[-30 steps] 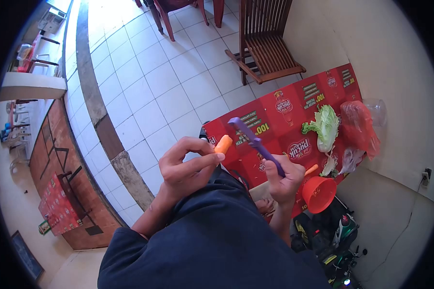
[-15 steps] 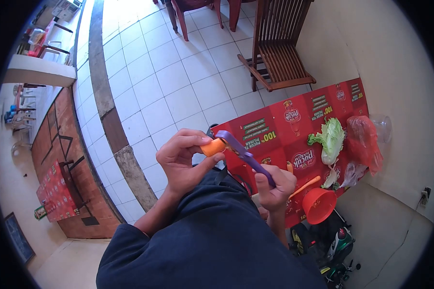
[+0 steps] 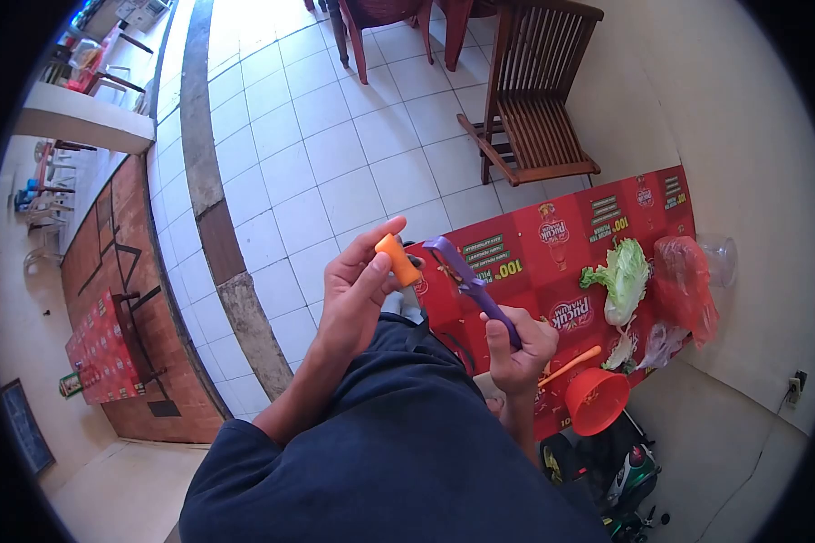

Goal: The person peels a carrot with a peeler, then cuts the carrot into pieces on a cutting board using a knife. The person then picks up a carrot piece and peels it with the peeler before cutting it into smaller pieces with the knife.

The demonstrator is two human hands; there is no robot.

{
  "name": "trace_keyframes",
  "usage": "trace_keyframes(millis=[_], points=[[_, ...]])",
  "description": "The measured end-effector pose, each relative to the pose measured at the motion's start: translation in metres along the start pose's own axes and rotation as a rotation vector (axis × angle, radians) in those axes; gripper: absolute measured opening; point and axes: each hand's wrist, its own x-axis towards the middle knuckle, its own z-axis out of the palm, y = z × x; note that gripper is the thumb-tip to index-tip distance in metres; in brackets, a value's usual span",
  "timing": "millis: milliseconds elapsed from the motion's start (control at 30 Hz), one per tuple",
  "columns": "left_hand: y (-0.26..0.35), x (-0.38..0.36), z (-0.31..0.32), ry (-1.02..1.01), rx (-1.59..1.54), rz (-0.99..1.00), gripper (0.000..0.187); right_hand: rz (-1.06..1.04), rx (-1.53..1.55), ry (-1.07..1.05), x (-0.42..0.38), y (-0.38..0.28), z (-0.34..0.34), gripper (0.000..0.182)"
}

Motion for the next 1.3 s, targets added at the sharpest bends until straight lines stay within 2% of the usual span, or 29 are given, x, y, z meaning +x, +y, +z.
trace_keyframes(millis=[100,300,467,567,767,900,1100,1200,1300], points=[[0.011,-0.001,0.009,-0.050,-0.111,-0.191,0.052,-0.051,-0.011,-0.011,0.002,-0.003,0.000,0.017],[0.006,-0.005,0.001,-0.134,0.024,-0.140,0.050,-0.063,-0.015,-0.017,0.000,-0.003,-0.004,0.017],[0.016,-0.012,0.005,-0.123,0.161,-0.082,0.037,-0.142,-0.089,-0.045,-0.002,-0.001,-0.007,0.019],[0.015,-0.015,0.002,-0.121,0.174,-0.051,0.035,-0.053,-0.069,0.046,-0.007,0.005,-0.010,0.019],[0.016,-0.019,0.009,-0.097,0.285,0.080,0.033,-0.240,-0.087,-0.029,-0.004,-0.008,-0.010,0.017],[0.016,-0.023,0.006,-0.085,0.451,0.226,0.027,-0.106,-0.125,-0.033,-0.012,-0.007,-0.013,0.016],[0.007,-0.018,-0.001,-0.153,0.199,0.193,0.029,-0.180,-0.139,0.016,-0.013,-0.009,-0.012,0.018],[0.005,-0.015,-0.011,-0.221,-0.042,-0.012,0.027,-0.095,-0.038,0.026,-0.017,-0.010,-0.010,0.021],[0.000,-0.013,-0.012,-0.283,-0.050,0.001,0.030,-0.010,0.011,0.070,-0.020,-0.012,-0.011,0.032]])
